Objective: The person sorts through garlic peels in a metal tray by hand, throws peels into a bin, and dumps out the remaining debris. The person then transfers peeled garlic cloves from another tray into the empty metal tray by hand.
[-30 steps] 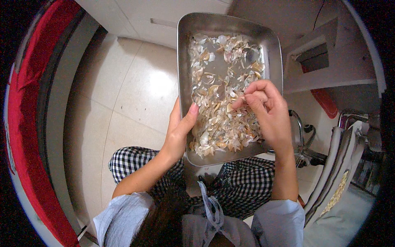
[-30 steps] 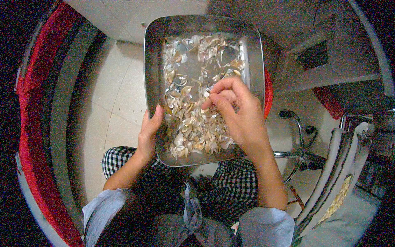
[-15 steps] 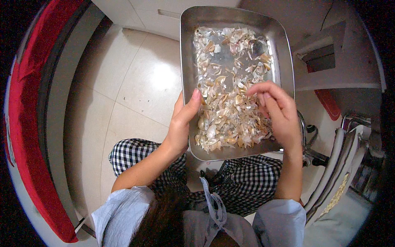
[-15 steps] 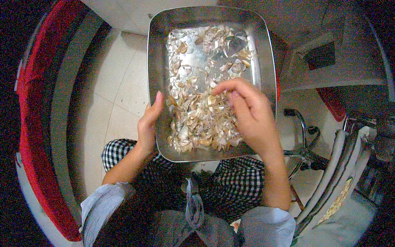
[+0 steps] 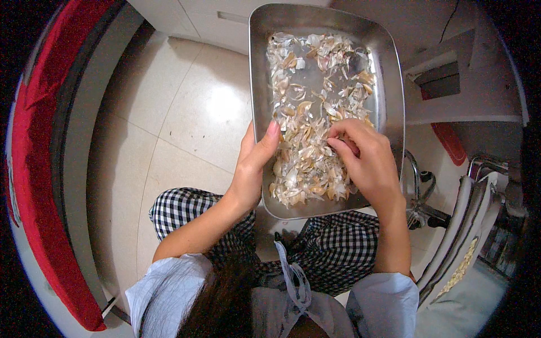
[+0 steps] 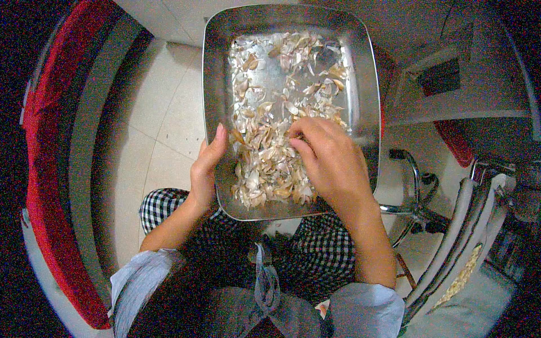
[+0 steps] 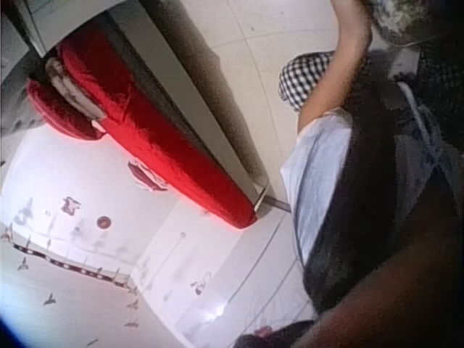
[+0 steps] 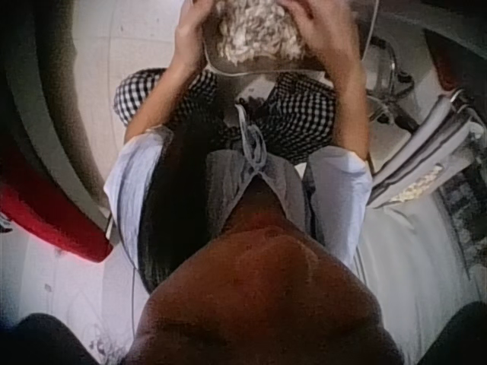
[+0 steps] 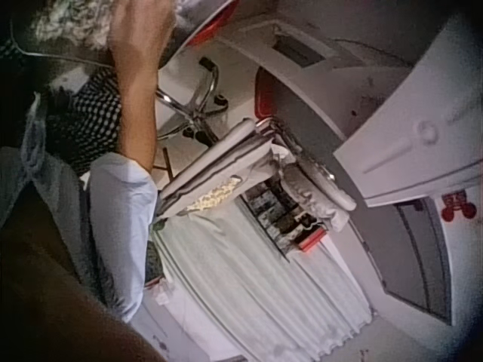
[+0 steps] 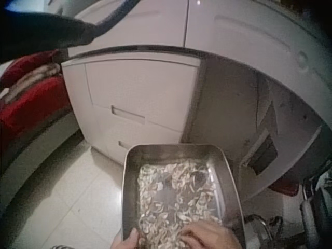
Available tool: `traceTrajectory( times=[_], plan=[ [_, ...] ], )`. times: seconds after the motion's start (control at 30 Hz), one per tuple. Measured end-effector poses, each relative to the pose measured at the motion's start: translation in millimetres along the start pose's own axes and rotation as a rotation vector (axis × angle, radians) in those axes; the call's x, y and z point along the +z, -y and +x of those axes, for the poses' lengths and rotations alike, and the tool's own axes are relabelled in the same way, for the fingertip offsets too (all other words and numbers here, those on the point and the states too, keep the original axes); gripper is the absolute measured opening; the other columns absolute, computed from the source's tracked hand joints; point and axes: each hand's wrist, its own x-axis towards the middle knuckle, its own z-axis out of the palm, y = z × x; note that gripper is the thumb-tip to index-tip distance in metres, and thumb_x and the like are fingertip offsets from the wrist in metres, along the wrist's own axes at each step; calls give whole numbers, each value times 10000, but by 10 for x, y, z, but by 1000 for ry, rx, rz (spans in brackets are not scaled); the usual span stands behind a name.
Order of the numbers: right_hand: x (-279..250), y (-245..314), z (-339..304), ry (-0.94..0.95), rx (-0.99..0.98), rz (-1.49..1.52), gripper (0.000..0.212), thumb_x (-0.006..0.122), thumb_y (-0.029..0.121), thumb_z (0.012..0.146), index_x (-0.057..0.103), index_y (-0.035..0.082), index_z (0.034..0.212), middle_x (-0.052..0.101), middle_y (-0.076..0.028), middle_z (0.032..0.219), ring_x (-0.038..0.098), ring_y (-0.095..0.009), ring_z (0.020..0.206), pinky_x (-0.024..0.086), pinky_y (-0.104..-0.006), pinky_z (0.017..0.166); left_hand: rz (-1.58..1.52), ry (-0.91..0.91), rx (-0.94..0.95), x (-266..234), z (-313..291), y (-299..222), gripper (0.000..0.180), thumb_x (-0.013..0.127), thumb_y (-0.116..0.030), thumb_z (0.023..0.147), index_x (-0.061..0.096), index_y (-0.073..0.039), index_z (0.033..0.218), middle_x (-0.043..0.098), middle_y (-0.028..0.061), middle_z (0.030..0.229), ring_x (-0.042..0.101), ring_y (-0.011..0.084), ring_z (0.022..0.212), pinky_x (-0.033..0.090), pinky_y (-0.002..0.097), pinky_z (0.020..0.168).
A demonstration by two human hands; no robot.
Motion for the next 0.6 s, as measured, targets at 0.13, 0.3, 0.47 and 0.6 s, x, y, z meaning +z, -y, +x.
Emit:
traceTrajectory(
  times=[0.13,0.3,0.47,0.6],
  plan=[
    [-34,47,13,-26,68,-35,116,519,75,692,471,28,787,513,-131,724,497,-295,684,389,-353,608,42,-3,3,14,-21,-26,449,339,-307,832,289,18,1137,412,134,1081,426,181,972,330,293,846],
    [17,-7,10,-63,-29,-38,146,532,81,688,481,41,818,526,-132,729,503,-305,703,391,-364,606,65,3,23,23,-11,-22,452,335,-313,832,295,24,1132,415,139,1076,424,184,974,325,295,849],
    [-26,-13,8,-15,98,42,170,521,101,719,486,60,880,502,-87,674,484,-174,599,380,-271,535,74,-19,6,28,-9,-29,467,342,-320,828,282,25,1138,407,142,1086,421,188,978,330,296,844],
    [-171,9,10,-36,405,1097,259,472,139,781,437,40,1018,475,-27,735,380,-49,556,326,-171,501,76,-45,-3,59,-9,-32,463,343,-322,827,286,19,1135,407,138,1083,422,188,978,335,292,837]
  ],
)
